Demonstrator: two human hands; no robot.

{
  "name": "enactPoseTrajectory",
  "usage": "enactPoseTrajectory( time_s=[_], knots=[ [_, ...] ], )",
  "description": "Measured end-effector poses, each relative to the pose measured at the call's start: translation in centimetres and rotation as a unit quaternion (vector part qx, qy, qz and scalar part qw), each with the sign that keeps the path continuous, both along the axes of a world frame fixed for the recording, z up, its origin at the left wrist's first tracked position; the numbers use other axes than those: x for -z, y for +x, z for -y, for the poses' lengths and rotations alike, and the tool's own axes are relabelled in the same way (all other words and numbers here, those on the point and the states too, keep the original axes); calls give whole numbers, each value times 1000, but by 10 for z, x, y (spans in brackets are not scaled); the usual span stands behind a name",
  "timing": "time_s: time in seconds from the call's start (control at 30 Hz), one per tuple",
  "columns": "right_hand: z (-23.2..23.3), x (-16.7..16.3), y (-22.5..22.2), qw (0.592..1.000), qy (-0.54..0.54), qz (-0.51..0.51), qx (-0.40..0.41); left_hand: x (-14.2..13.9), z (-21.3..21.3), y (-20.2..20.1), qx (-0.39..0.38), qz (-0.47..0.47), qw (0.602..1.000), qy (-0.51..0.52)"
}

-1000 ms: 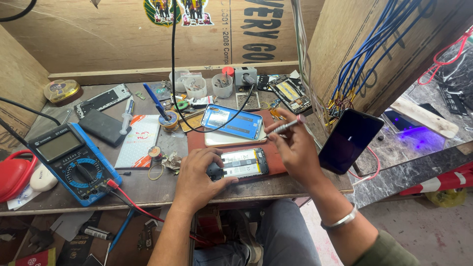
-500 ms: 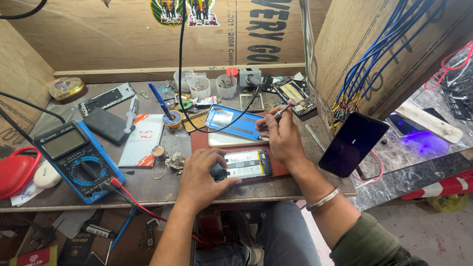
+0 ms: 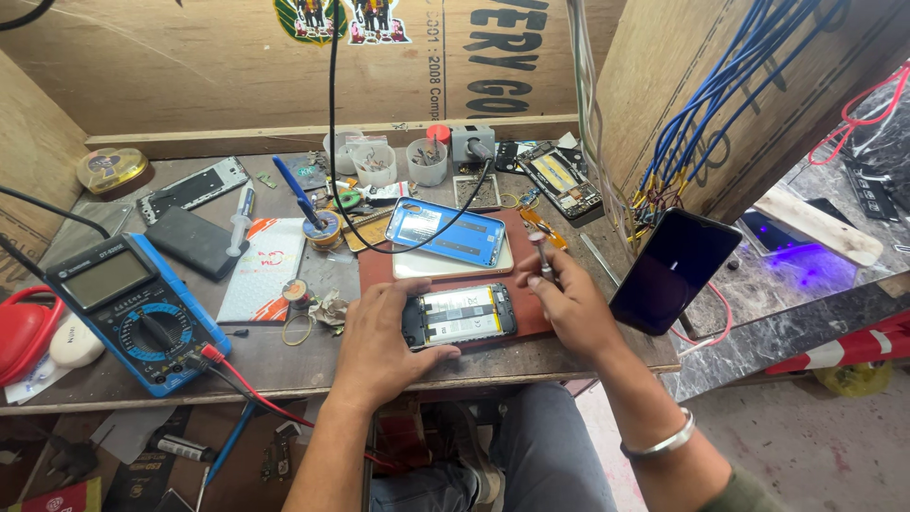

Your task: The person disassembles a smartphone on a repair bench, removing its back cover and battery and setting parts aside. They use a screwdriver on the phone's internal components, handle a multimeter, and press the power button on a second phone to test it.

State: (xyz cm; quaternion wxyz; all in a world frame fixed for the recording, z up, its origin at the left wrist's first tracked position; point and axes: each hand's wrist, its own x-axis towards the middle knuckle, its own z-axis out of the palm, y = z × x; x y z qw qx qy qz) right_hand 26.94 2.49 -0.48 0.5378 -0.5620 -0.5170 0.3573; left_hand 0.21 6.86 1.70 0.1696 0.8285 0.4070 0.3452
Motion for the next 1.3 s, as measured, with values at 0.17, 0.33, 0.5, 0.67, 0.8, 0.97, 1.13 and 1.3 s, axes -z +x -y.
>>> enactPoseTrajectory(
  time_s=[0.17, 0.33, 0.5, 0.67, 0.8, 0.97, 1.13, 1.3],
  knots=[
    [20, 12, 1, 998, 6, 39, 40, 6, -1, -1, 11, 14, 1000, -7],
    [19, 13, -1, 999, -9, 17, 30, 17, -1, -4, 44, 59, 995, 71],
    [13, 14, -6, 993, -50, 101, 20, 25, -2, -5, 64, 63, 986, 141],
    [11, 9, -8, 997, -49, 42, 39, 26, -3, 0, 48, 55, 995, 74],
    [17, 4, -10, 990, -71, 80, 97, 23, -4, 13, 34, 66, 996, 45],
    [23, 9, -5, 981, 20, 136, 135, 23, -2, 30, 21, 8, 999, 31],
    [21, 22, 4, 991, 79, -101, 34, 25, 0, 29, 41, 33, 996, 72],
    [8, 19, -23, 979, 164, -103, -65, 20, 0, 18, 41, 61, 995, 72]
  ],
)
